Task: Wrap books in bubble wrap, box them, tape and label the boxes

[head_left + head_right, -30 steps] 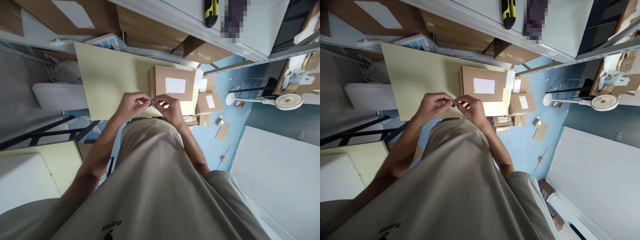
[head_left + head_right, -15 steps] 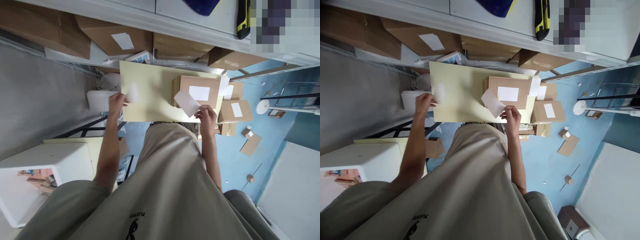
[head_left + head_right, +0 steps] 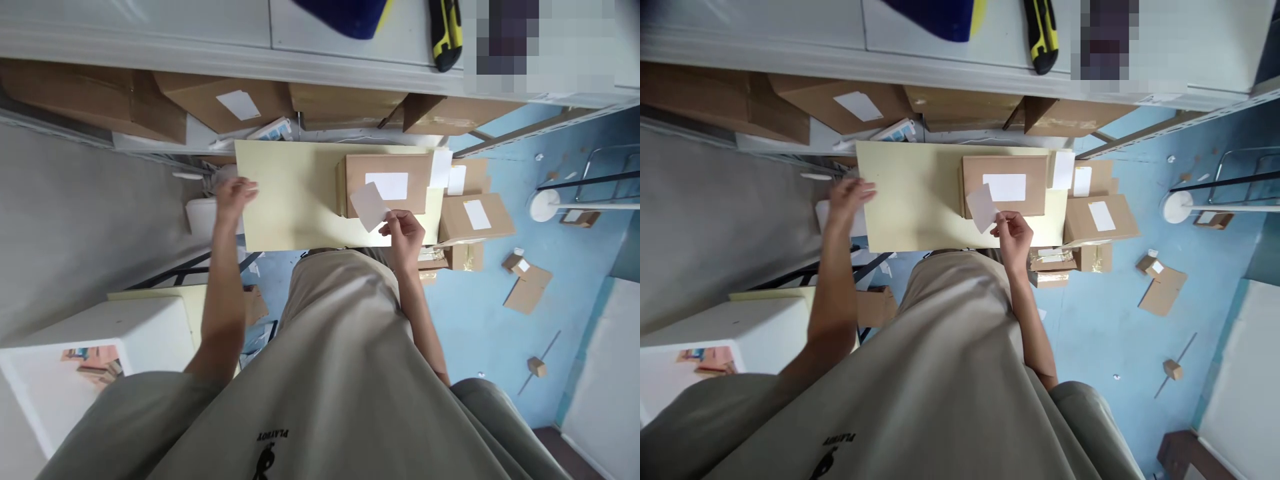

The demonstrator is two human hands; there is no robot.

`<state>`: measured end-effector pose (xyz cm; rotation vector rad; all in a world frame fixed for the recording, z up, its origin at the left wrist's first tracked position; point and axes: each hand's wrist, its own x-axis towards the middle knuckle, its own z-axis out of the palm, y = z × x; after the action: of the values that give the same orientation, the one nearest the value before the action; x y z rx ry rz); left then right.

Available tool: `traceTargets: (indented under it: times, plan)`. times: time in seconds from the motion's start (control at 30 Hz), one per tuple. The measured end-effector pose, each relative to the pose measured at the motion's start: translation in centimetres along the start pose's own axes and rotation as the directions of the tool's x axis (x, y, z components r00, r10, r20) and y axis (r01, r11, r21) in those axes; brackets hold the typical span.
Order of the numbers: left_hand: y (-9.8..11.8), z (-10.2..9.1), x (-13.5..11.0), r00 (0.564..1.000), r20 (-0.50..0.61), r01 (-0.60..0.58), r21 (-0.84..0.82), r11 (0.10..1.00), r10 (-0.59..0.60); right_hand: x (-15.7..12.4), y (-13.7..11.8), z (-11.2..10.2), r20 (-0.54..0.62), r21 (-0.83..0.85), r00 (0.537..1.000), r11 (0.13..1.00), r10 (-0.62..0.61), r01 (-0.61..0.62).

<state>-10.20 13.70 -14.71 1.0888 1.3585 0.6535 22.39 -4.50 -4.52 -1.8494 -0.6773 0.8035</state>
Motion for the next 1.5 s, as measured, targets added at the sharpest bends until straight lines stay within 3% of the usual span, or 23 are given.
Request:
traceTargets:
  times: [0.07,0.17,0.23,0.33,0.5,0.6,0.67,0.77,0.83,1.07,1.2,1.3,1.4,1.5]
  plan:
    - [1.3,4.8,-1.3,0.996,0.077,0.038,-0.066,0.997,-0.033,0.0,-0.2,-0.5,-0.012,-0.067,0.994,0.992,-0.105,0.104]
    - [3.6,13.4,-5.1,0.905,0.402,0.249,-0.244,0.937,-0.136,-0.3,-0.7,-1.1,0.070,-0.221,0.955,0.929,-0.288,0.297]
    - [4.9,17.9,-7.3,0.887,0.447,0.273,-0.303,0.913,-0.116,-0.5,-0.6,-1.4,0.174,-0.313,0.909,0.854,-0.378,0.415]
    - [5.7,21.4,-8.5,0.924,0.372,0.226,-0.361,0.905,-0.082,-0.6,0.4,-1.8,0.342,-0.405,0.846,0.748,-0.409,0.525]
    - [5.5,22.5,-8.7,0.956,0.286,0.173,-0.398,0.901,-0.058,0.4,2.4,-3.3,0.585,-0.470,0.762,0.650,-0.277,0.597]
    - [5.3,23.3,-9.3,0.957,0.285,0.171,-0.386,0.906,-0.059,1.5,2.8,-5.1,0.650,-0.412,0.717,0.677,-0.250,0.610]
    - [5.1,24.1,-9.8,0.958,0.280,0.169,-0.368,0.914,-0.065,2.6,2.6,-6.3,0.623,-0.370,0.733,0.723,-0.272,0.583]
    - [4.8,25.2,-10.4,0.958,0.278,0.163,-0.317,0.934,-0.072,5.0,2.3,-8.0,0.497,-0.351,0.804,0.772,-0.325,0.529]
    - [4.9,25.6,-10.7,0.959,0.275,0.145,-0.256,0.956,-0.071,6.9,2.2,-8.6,0.436,-0.345,0.825,0.779,-0.360,0.523]
    - [5.7,26.5,-11.6,0.956,0.282,0.105,-0.075,0.992,-0.080,11.4,2.5,-9.2,0.528,-0.305,0.752,0.738,-0.394,0.602]
    - [4.9,26.9,-11.6,0.968,0.252,0.036,-0.059,0.998,-0.020,11.3,2.1,-9.7,0.590,-0.300,0.724,0.735,-0.359,0.609]
    - [4.2,26.9,-11.3,0.997,0.067,-0.045,-0.027,0.999,0.047,10.3,1.6,-10.6,0.607,-0.294,0.709,0.728,-0.359,0.620]
    - [3.5,26.6,-10.9,0.997,-0.073,-0.027,-0.038,0.999,0.024,8.6,1.3,-11.7,0.622,-0.272,0.689,0.722,-0.372,0.636]
    - [2.6,26.2,-10.6,0.996,-0.093,0.004,-0.118,0.993,-0.015,6.9,1.0,-12.8,0.621,-0.252,0.686,0.732,-0.378,0.632]
